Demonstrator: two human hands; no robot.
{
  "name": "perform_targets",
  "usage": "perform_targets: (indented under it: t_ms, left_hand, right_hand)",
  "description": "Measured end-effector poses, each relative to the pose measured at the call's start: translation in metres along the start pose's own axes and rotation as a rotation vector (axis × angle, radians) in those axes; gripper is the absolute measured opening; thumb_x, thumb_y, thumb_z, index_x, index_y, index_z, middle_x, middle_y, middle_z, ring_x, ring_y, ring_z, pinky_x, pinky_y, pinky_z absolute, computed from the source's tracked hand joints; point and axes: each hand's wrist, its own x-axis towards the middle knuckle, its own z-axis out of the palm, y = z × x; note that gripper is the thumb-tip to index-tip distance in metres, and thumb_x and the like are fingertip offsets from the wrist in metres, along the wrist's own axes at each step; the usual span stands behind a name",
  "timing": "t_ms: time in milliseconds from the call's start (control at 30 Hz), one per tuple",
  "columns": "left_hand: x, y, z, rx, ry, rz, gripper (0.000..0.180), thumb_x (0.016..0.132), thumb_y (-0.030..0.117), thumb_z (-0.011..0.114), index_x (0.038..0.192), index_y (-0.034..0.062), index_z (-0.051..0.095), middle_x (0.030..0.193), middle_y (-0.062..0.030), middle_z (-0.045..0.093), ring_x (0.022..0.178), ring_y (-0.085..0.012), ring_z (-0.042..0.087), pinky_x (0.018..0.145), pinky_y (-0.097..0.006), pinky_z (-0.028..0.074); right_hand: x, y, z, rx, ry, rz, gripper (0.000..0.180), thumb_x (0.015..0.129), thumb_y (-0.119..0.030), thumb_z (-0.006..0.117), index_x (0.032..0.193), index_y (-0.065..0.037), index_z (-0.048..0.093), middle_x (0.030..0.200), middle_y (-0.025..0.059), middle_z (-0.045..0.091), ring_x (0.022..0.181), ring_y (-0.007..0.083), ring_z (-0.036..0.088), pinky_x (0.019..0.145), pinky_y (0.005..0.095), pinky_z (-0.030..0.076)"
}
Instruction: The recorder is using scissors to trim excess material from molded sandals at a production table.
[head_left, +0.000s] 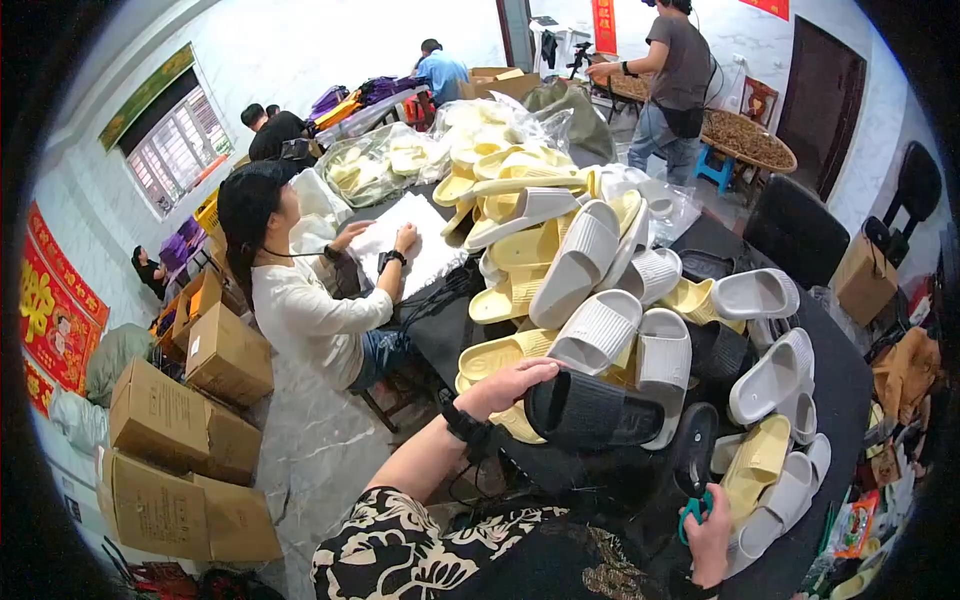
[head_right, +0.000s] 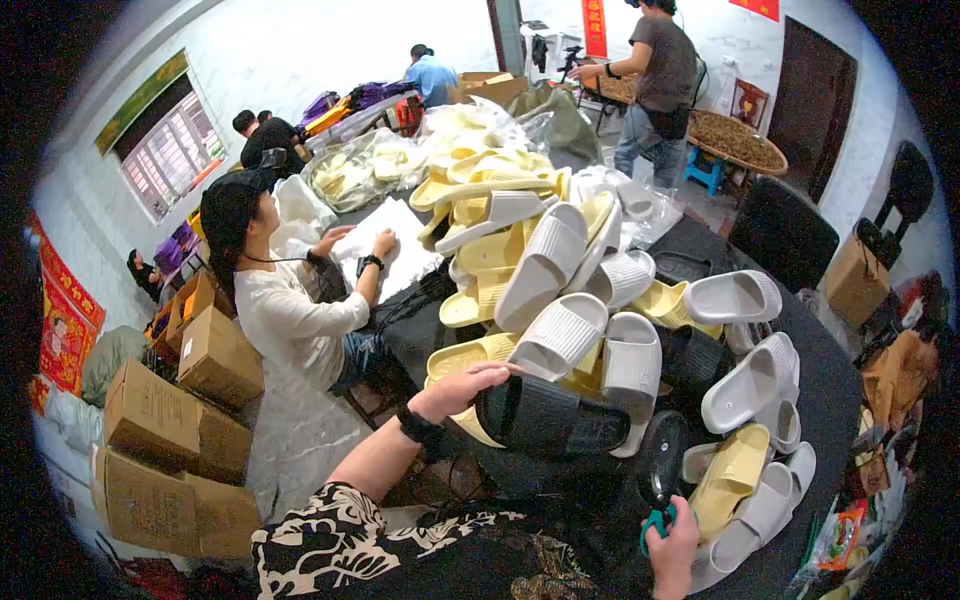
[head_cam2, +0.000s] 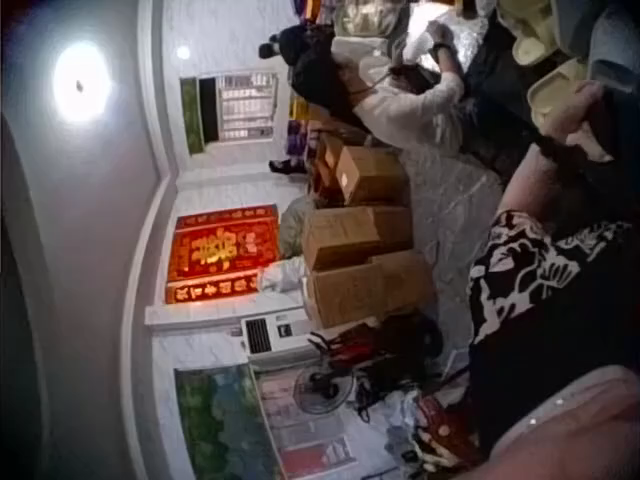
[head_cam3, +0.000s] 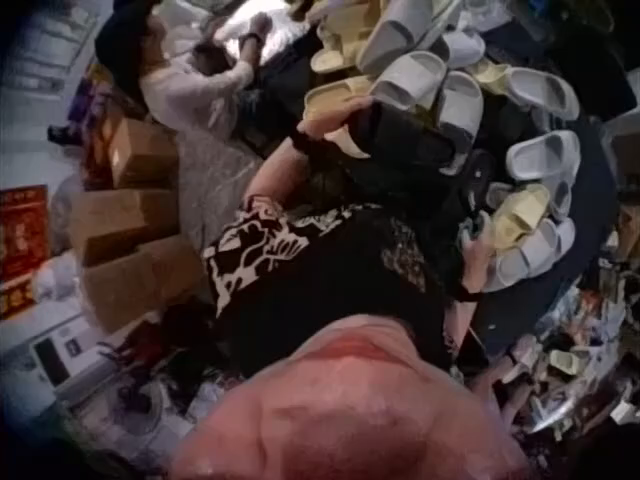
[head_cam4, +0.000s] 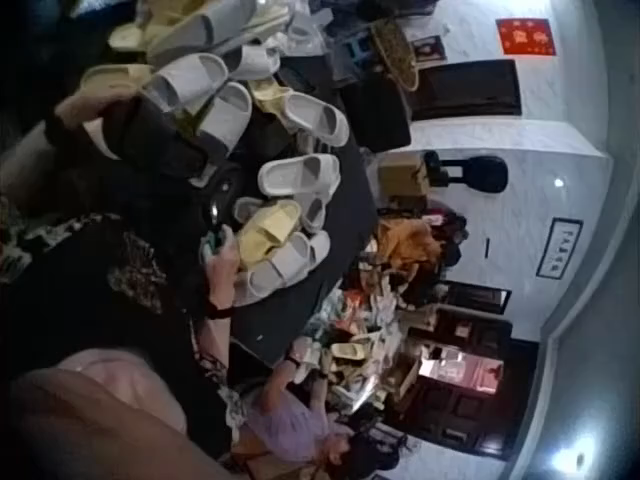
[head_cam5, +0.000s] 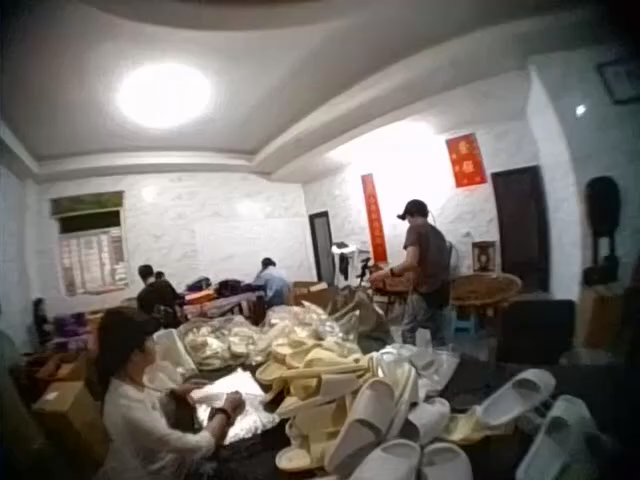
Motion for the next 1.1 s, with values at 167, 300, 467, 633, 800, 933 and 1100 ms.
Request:
perform_targets:
  t_ms: [167,300,467,633,800,933,1100]
  left_hand:
    - [0.020,0.010,-0.006,-0.140,-0.181,0.035,0.036,0.094,0.022,0.045,0.120,-0.0009,0.053,0.116,-0.0066,0.056,0.108,-0.0120,0.049,0.095,-0.025,0.037]
    - [0.041,0.013,0.005,0.001,-0.205,0.025,0.036,0.093,0.023,0.047,0.118,-0.0021,0.055,0.115,-0.0078,0.057,0.105,-0.0134,0.051,0.095,-0.025,0.038]
    - [0.051,0.027,0.017,0.151,-0.301,0.011,0.041,0.090,0.031,0.052,0.117,0.0010,0.058,0.113,-0.0081,0.059,0.106,-0.0153,0.051,0.093,-0.025,0.039]
    - [0.065,0.030,0.017,0.233,-0.382,0.030,0.043,0.088,0.033,0.053,0.115,-0.0001,0.059,0.113,-0.0097,0.059,0.108,-0.0172,0.051,0.096,-0.027,0.036]
    - [0.082,0.032,0.004,0.011,-0.433,-0.067,0.035,0.088,0.026,0.054,0.109,-0.0006,0.062,0.107,-0.0094,0.062,0.099,-0.0156,0.056,0.090,-0.027,0.043]
    - [0.087,0.036,0.007,-0.032,-0.483,-0.077,0.031,0.088,0.023,0.055,0.106,-0.0018,0.063,0.102,-0.0093,0.064,0.093,-0.0146,0.059,0.087,-0.026,0.045]
    - [0.095,0.035,0.018,-0.065,-0.474,-0.117,0.031,0.088,0.022,0.056,0.105,-0.0025,0.063,0.099,-0.0089,0.065,0.089,-0.0145,0.061,0.085,-0.026,0.046]
  right_hand:
    - [-0.005,-0.013,-0.026,-0.231,-0.040,-0.460,0.050,0.059,-0.009,0.072,0.105,-0.004,0.052,0.082,0.0129,0.054,0.076,0.0297,0.055,0.070,0.0411,0.044]
    - [0.003,-0.032,-0.032,-0.370,-0.174,-0.695,0.053,0.057,-0.010,0.072,0.106,-0.005,0.052,0.081,0.0111,0.054,0.079,0.0294,0.054,0.070,0.0396,0.044]
    - [0.010,-0.050,-0.030,-0.387,-0.288,-0.774,0.053,0.058,-0.014,0.073,0.106,-0.007,0.052,0.081,0.0098,0.054,0.078,0.0279,0.054,0.070,0.0390,0.044]
    - [0.007,-0.056,-0.028,-0.376,-0.307,-0.817,0.055,0.057,-0.015,0.075,0.107,-0.008,0.052,0.081,0.0094,0.053,0.078,0.0273,0.055,0.071,0.0382,0.045]
    - [0.003,-0.054,-0.032,-0.318,-0.301,-0.803,0.054,0.056,-0.010,0.074,0.105,-0.007,0.052,0.082,0.0111,0.055,0.080,0.0299,0.055,0.072,0.0401,0.045]
    - [0.004,-0.058,-0.036,-0.289,-0.292,-0.844,0.055,0.055,-0.009,0.074,0.105,-0.007,0.053,0.083,0.0105,0.055,0.081,0.0301,0.055,0.073,0.0401,0.045]
    - [0.003,-0.055,-0.032,-0.290,-0.276,-0.819,0.055,0.054,-0.008,0.074,0.105,-0.007,0.053,0.083,0.0102,0.056,0.080,0.0303,0.055,0.074,0.0396,0.046]
